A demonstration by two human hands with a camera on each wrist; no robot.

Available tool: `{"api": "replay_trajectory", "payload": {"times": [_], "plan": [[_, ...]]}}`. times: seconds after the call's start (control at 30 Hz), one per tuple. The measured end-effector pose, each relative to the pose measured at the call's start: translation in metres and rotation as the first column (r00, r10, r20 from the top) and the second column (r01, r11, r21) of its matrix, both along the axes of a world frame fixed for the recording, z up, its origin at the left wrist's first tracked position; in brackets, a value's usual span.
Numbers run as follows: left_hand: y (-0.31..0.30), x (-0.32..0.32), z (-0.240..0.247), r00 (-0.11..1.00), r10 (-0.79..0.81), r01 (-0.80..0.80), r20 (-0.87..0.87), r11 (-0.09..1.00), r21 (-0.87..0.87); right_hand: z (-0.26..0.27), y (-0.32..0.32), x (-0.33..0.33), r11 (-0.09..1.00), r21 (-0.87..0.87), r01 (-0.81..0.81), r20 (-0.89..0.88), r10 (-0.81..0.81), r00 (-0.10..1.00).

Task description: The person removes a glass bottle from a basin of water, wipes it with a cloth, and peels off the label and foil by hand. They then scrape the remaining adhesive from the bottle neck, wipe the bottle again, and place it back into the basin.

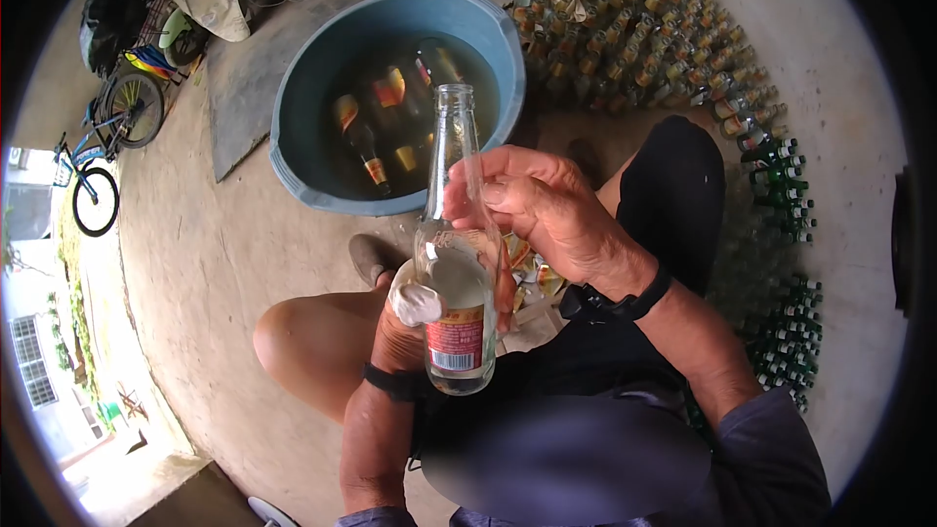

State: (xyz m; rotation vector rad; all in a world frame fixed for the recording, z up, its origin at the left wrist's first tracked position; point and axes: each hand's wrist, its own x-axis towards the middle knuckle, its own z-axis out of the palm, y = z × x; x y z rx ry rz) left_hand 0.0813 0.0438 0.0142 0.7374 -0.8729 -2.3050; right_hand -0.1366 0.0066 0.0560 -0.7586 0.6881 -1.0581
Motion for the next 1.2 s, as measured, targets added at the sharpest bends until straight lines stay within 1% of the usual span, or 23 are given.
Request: {"api": "replay_trajectory", "payload": {"times": [0.03,0.07,0.17,0.23,0.3,0.37,0.47,0.57,0.67,0.77,0.87,0.97,1.03,1.07,1.17,1.2], "plan": [[-0.002,-0.007,0.007,0.980,0.014,0.012,-0.201,0.992,0.124,-0.001,-0.001,0.000,1.000,0.019,0.003,0.001,-0.003,1.000],[-0.003,-0.011,0.010,0.919,0.053,0.047,-0.390,0.969,0.242,-0.002,-0.002,0.001,0.999,0.037,0.005,0.001,-0.005,1.000],[-0.004,-0.007,0.006,0.971,0.002,0.012,-0.237,0.998,0.059,0.000,-0.003,0.001,0.995,0.093,0.021,0.062,-0.027,0.998],[-0.002,-0.005,-0.002,0.982,0.015,0.005,-0.190,0.995,0.103,-0.002,-0.004,0.002,0.995,0.101,0.027,0.060,-0.033,0.998],[-0.002,-0.003,-0.006,0.982,-0.001,0.021,-0.190,0.994,0.106,-0.002,-0.005,0.001,0.993,0.115,0.027,0.063,-0.034,0.997],[-0.005,-0.002,-0.007,0.971,-0.044,0.061,-0.237,0.996,0.066,0.000,-0.005,0.001,0.991,0.134,0.020,0.073,-0.030,0.997],[-0.002,-0.011,0.005,0.910,0.030,0.079,-0.413,0.966,0.245,0.001,-0.005,0.003,0.995,0.100,0.018,0.033,-0.022,0.999],[0.005,-0.014,0.005,0.940,0.125,-0.033,-0.317,0.960,0.279,0.010,-0.004,-0.001,0.997,0.076,-0.018,0.013,0.017,1.000],[-0.004,-0.014,0.011,0.977,-0.019,0.033,-0.214,0.998,0.062,0.003,-0.004,-0.002,0.999,0.050,-0.023,0.038,0.021,0.999],[-0.008,-0.016,0.005,0.948,-0.057,0.078,-0.313,0.995,0.055,0.001,0.000,-0.002,0.997,0.079,0.000,0.059,-0.005,0.998],[-0.002,-0.013,0.008,0.986,-0.005,0.017,-0.164,0.997,0.074,-0.002,0.003,-0.002,0.995,0.079,0.066,0.032,-0.069,0.997],[-0.004,-0.014,0.009,0.959,0.026,0.023,-0.281,0.986,0.167,-0.005,0.004,-0.003,0.985,0.034,0.169,-0.022,-0.169,0.985],[-0.005,-0.016,0.004,0.931,0.034,0.028,-0.364,0.986,0.166,-0.009,0.003,-0.003,0.976,-0.016,0.219,-0.040,-0.220,0.975],[-0.005,-0.017,0.004,0.921,0.041,0.031,-0.387,0.983,0.179,-0.010,0.002,-0.004,0.969,-0.042,0.244,-0.048,-0.246,0.968],[-0.005,-0.018,0.005,0.905,0.064,0.039,-0.420,0.972,0.231,-0.009,0.002,-0.010,0.953,-0.063,0.296,-0.163,-0.303,0.939],[-0.005,-0.018,0.005,0.903,0.070,0.039,-0.423,0.969,0.244,-0.009,0.003,-0.014,0.960,-0.061,0.274,-0.198,-0.281,0.939]]}}
